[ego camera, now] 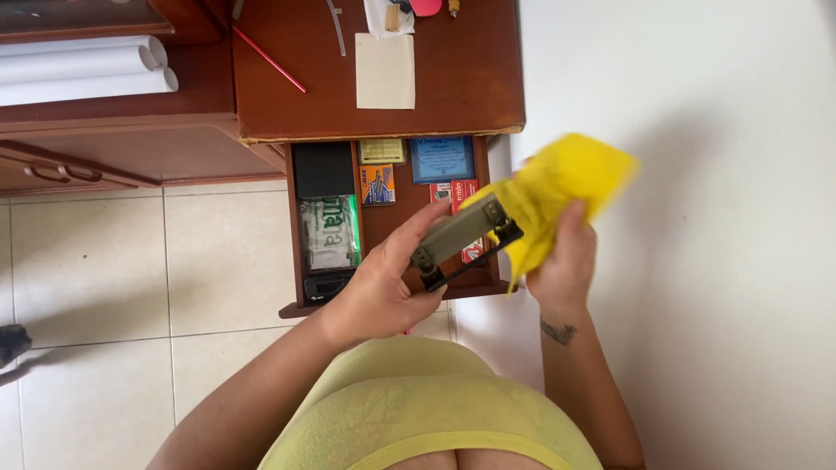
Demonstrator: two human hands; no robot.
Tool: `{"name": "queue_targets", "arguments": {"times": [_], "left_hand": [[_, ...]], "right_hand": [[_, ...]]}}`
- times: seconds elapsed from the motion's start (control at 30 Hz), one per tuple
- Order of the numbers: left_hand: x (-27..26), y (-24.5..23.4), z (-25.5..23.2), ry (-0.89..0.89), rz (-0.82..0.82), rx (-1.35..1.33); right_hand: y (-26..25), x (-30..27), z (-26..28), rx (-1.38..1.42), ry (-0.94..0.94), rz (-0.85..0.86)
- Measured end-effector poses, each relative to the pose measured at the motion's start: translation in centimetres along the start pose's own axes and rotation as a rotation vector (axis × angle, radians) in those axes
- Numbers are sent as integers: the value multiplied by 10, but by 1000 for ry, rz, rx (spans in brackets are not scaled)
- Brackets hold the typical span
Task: Cleaning office supplies and organizing them inside a desk drawer.
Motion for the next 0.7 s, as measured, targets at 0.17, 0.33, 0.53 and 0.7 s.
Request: {"name": "queue_targets", "arguments": {"times": [0.17, 0.33, 0.53, 0.7], "left_hand": [[0, 1, 1, 8, 20, 23], [10, 2, 8, -124, 115, 73], [9, -1, 15, -44, 82, 185], [3, -17, 23, -32, 135, 203]], "right_hand": [[7, -8, 15, -6, -173, 251], [-25, 14, 23, -316, -170, 181], [115, 6, 50, -810, -331, 967], [96, 8, -9, -1198, 68, 1076]]}}
Point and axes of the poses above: each hand's wrist, its own x-axis towards the middle knuckle, its own y-axis out of the palm, z = x × y, the point moved 9 cm from there along x, towards the middle knuckle, and after that the axes turned 8 degrees about -y, right-handed, at the moved point
